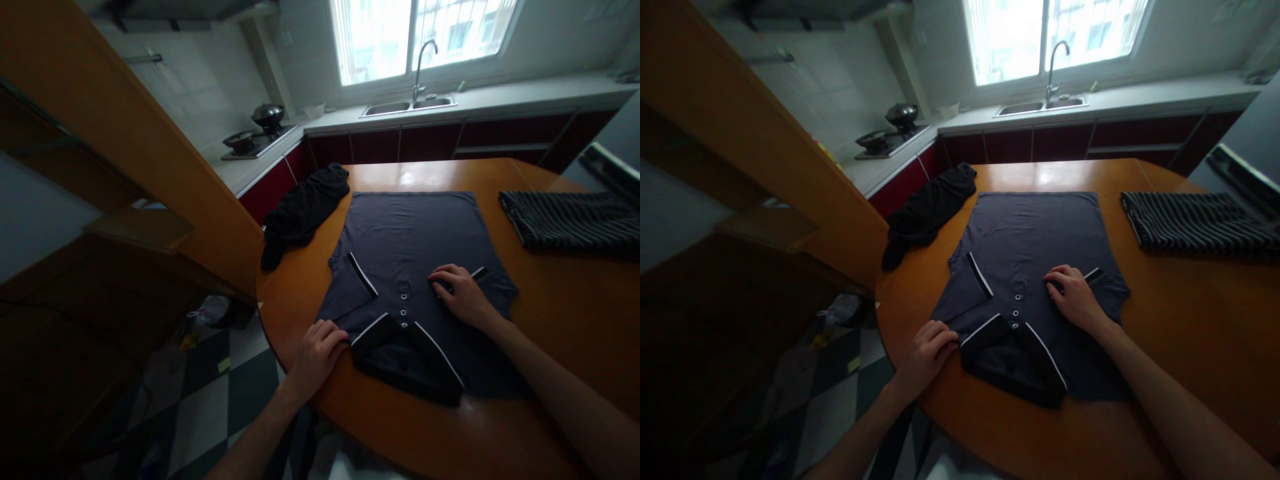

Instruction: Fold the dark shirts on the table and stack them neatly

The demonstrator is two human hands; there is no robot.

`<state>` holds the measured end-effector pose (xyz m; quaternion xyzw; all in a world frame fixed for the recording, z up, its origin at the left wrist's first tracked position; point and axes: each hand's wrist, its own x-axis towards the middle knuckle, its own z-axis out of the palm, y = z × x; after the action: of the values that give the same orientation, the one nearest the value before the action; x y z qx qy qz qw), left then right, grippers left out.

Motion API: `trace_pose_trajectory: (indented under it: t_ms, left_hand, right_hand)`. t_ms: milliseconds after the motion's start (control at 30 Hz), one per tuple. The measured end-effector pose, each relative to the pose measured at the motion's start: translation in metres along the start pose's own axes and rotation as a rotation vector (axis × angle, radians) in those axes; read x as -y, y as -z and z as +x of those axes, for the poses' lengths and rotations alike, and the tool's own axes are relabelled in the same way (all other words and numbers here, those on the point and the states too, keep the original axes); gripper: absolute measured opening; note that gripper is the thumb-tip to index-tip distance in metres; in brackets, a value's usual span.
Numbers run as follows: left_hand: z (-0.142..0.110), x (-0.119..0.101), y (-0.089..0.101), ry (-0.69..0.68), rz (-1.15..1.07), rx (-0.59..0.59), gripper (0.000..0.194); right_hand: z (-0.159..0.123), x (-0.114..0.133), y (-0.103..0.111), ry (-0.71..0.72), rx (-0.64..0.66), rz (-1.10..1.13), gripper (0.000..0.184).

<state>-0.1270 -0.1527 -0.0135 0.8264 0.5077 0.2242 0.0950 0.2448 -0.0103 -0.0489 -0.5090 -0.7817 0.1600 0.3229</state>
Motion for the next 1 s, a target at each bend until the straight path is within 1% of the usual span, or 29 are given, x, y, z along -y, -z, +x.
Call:
trace_pose_trajectory:
  t_ms: [133,300,433,567,767,867,1000]
  left_hand:
    - [0.002,-0.002,0.001,0.011,-0.005,0.001,0.009]
    - [0.006,-0.007,0.005,-0.002,0.037,0.069,0.013]
    - [0.001,-0.006,0.010,-0.044,0.009,0.136,0.012]
    - [-0.007,0.001,0.016,-0.080,-0.019,0.172,0.011]
    - [-0.014,0.006,0.019,-0.093,-0.024,0.176,0.009]
    - [-0.015,0.006,0.022,-0.120,-0.016,0.169,0.008]
    - [-0.015,0.002,0.022,-0.096,-0.075,0.147,0.004]
  right_hand:
    - [0.000,0.001,0.000,-0.005,0.000,-0.001,0.019]
    - [0.001,0.002,0.000,-0.002,0.002,-0.003,0.020]
    - [0.001,0.003,0.000,-0.005,0.001,-0.002,0.021]
    - [0.001,0.003,0.000,-0.013,0.003,-0.006,0.021]
    - [0.001,0.003,0.001,-0.006,0.007,-0.004,0.021]
    - [0.001,0.004,0.002,-0.009,0.008,-0.007,0.022]
    - [0.000,0.003,0.002,-0.002,0.014,-0.017,0.022]
